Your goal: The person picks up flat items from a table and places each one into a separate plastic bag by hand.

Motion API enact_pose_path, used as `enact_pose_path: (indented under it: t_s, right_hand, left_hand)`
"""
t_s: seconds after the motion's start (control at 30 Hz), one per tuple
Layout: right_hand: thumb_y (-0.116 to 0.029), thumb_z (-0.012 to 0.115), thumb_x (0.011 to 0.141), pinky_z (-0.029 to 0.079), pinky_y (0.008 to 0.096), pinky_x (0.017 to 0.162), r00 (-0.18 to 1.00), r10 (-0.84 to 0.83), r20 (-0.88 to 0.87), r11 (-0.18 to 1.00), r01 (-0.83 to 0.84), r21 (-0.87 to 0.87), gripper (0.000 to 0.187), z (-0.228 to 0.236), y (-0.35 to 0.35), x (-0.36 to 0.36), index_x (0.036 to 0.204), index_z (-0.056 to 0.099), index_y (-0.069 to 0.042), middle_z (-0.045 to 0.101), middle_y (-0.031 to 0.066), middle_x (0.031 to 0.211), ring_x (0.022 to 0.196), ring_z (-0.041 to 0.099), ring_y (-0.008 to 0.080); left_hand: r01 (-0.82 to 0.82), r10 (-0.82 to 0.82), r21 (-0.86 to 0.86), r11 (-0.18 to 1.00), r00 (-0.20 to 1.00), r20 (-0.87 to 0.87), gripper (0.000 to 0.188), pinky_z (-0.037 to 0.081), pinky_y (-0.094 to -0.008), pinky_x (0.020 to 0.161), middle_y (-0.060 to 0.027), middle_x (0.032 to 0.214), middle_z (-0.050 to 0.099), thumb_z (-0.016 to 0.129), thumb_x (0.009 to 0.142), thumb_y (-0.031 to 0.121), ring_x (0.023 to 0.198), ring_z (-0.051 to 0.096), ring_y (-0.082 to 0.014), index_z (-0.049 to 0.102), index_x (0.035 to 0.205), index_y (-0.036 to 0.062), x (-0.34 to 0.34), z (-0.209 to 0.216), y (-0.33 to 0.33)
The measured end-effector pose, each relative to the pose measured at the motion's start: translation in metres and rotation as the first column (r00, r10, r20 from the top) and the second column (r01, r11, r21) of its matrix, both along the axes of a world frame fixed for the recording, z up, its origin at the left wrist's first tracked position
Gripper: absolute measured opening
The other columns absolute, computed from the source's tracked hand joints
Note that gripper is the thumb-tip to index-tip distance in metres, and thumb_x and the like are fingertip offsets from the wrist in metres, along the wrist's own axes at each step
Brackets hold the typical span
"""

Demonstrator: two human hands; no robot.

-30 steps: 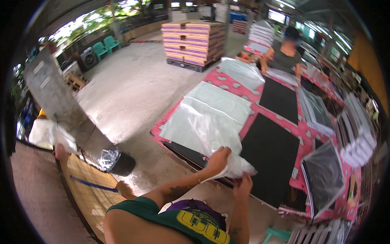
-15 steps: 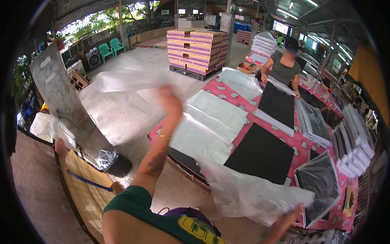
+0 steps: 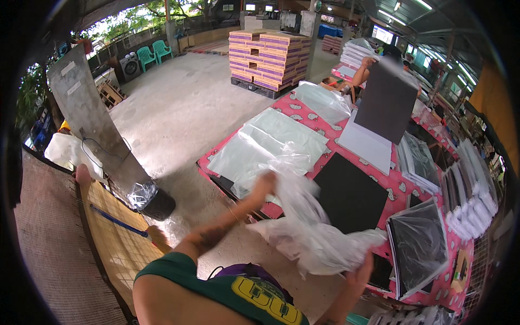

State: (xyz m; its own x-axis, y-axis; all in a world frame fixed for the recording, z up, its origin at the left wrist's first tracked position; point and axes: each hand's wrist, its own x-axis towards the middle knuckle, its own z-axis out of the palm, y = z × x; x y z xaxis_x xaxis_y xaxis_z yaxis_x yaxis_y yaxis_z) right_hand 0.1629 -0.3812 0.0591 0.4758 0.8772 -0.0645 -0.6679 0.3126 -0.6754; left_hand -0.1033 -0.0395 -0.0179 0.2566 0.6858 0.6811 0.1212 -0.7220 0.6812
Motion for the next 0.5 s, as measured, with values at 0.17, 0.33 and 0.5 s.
enact_pose_path:
  t_s: [0.17,0.33,0.5]
  right_hand:
    - [-0.040,0.052,0.090,0.039,0.0439,0.098,0.536,-0.631,0.561,0.613,0.787,-0.063,0.052,-0.004,-0.119,0.120,0.128,0.046,-0.004,0.055,0.0127,0.122,0.112,0.052,0.0267]
    - [-0.034,0.060,0.087,0.035,0.0400,0.098,0.421,-0.649,0.634,0.559,0.829,0.021,0.051,0.009,-0.079,0.106,0.126,0.046,-0.005,0.051,0.0106,0.124,0.116,0.046,0.0241]
    - [-0.008,0.060,0.089,0.048,0.0306,0.086,0.874,-0.415,0.251,0.889,0.448,-0.091,0.029,0.008,0.045,-0.025,0.115,0.049,-0.005,0.057,0.0055,0.108,0.098,0.057,0.0169]
  left_hand:
    - [-0.746,0.695,-0.289,0.600,0.307,0.650,0.029,0.046,-0.0359,0.079,-0.0146,0.097,0.054,0.045,0.095,0.024,0.087,0.053,-0.0230,0.051,0.097,-0.0046,-0.216,0.136,0.173]
    - [-0.680,0.653,0.198,0.706,0.733,0.190,0.024,0.037,-0.0407,0.090,-0.0223,0.103,0.052,0.044,0.092,0.013,0.100,0.049,-0.0309,0.052,0.106,-0.0045,-0.063,0.166,0.084]
    - [0.320,-0.482,-0.465,0.826,0.829,-0.284,0.050,0.051,-0.0373,0.073,-0.0156,0.099,0.066,0.065,0.082,0.040,0.083,0.065,-0.0295,0.061,0.111,-0.0002,0.078,0.104,-0.048]
